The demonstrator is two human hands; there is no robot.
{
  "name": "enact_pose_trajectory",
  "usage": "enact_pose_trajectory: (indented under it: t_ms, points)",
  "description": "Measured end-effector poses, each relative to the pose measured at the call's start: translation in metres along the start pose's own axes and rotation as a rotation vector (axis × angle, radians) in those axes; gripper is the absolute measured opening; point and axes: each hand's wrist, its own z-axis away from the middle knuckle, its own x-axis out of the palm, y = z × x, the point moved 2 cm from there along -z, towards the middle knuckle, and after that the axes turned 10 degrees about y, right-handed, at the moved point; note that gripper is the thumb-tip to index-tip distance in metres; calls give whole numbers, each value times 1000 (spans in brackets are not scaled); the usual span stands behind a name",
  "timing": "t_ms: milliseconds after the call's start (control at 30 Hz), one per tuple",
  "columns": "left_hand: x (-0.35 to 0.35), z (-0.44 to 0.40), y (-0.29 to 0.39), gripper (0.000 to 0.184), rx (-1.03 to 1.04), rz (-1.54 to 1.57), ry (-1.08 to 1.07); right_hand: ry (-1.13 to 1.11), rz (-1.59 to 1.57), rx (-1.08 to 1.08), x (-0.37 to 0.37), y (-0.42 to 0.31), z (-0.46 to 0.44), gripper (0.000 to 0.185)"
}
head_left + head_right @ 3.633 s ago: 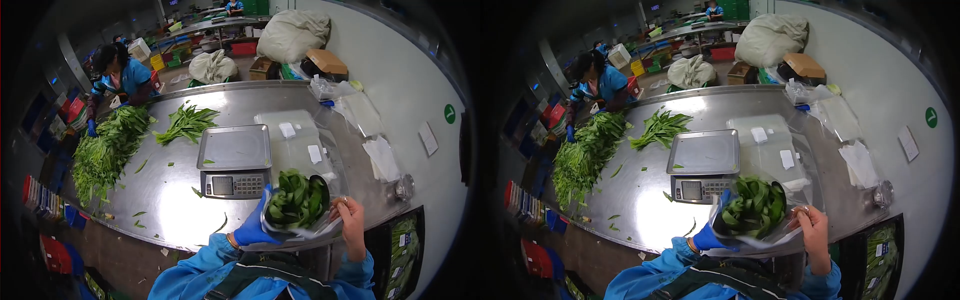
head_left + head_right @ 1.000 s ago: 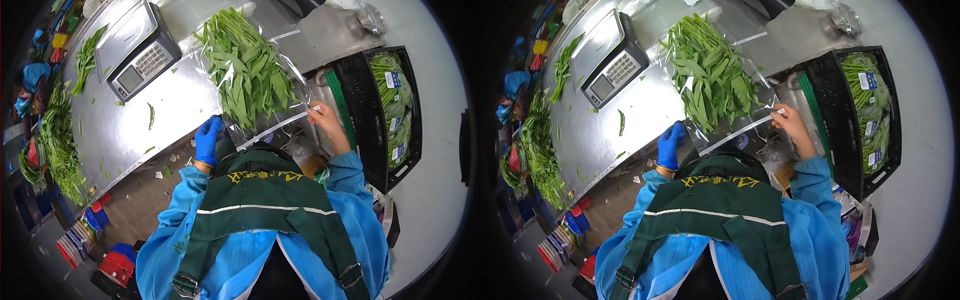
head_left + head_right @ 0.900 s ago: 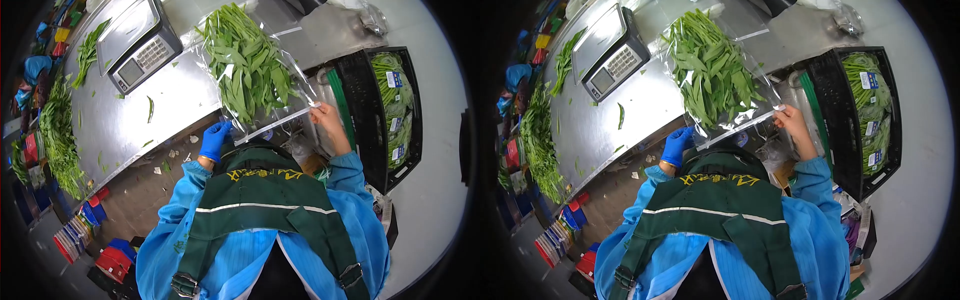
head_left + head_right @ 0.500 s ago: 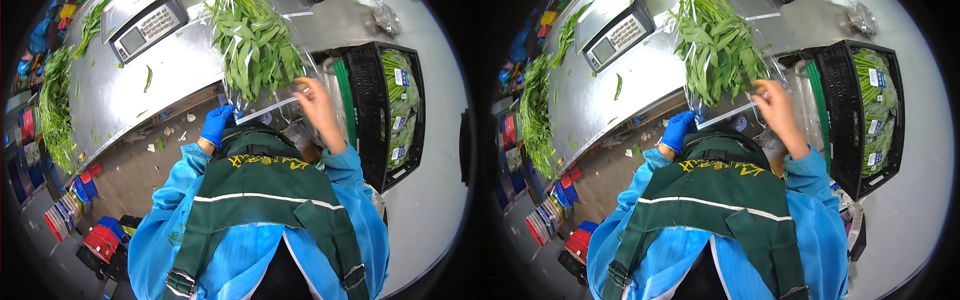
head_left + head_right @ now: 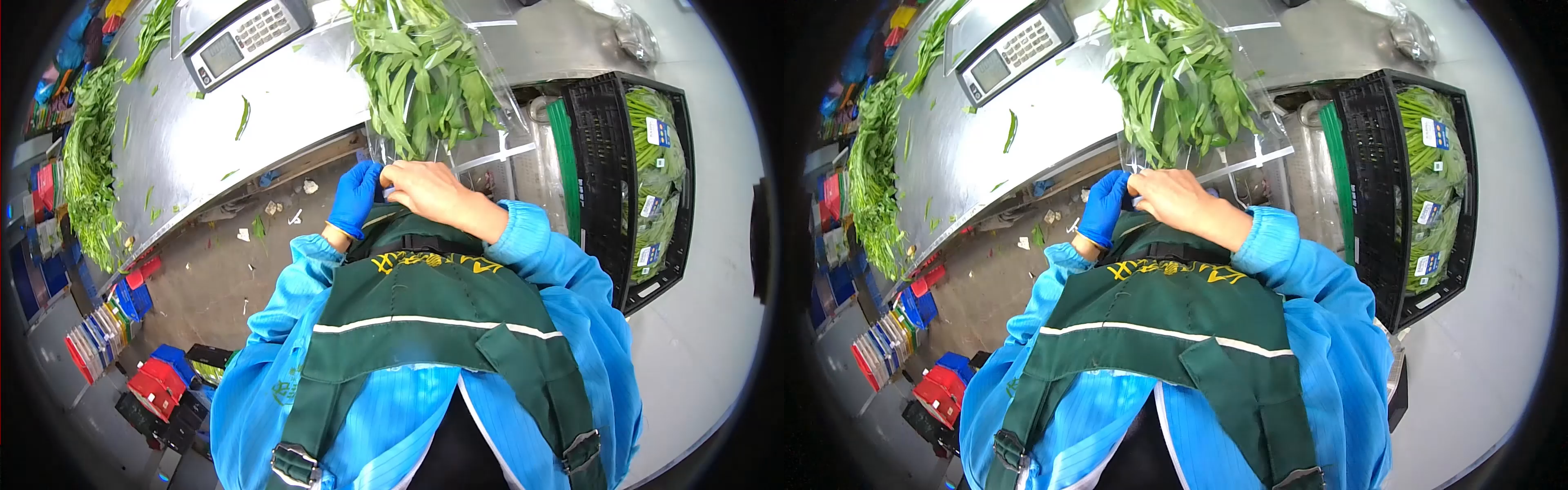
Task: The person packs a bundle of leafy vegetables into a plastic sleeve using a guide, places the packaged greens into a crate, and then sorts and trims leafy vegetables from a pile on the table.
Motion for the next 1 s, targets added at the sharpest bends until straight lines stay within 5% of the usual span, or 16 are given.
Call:
enact_pose_trajectory:
  t_ms: [300,367,600,667,700,767,833,867,900,1000]
  points:
    - [18,13,17,23,-122,76,-61,-49,-57,-56,-28,11,21,13]
    - [31,19,28,25,-165,59,-195,-26,-66,-13,-40,19,41,13]
    - [7,15,22,26,-238,120,-82,-195,150,256,-49,70,182,16]
    - [-6,18,21,25,-241,152,-102,-610,502,491,-10,118,285,27]
    - [-12,17,18,25,-239,153,-100,-609,503,489,-19,126,296,27]
    - [-22,14,5,21,-218,65,16,-1137,169,575,-28,121,301,42]
    - [-15,11,0,25,-147,38,140,-593,298,733,-69,116,227,41]
    - [-10,8,19,34,289,-338,234,-18,459,397,-66,159,231,46]
    - [-3,9,37,44,732,-712,321,246,431,338,-92,147,191,50]
    - [-6,-5,35,48,959,-748,100,418,498,208,-131,123,96,59]
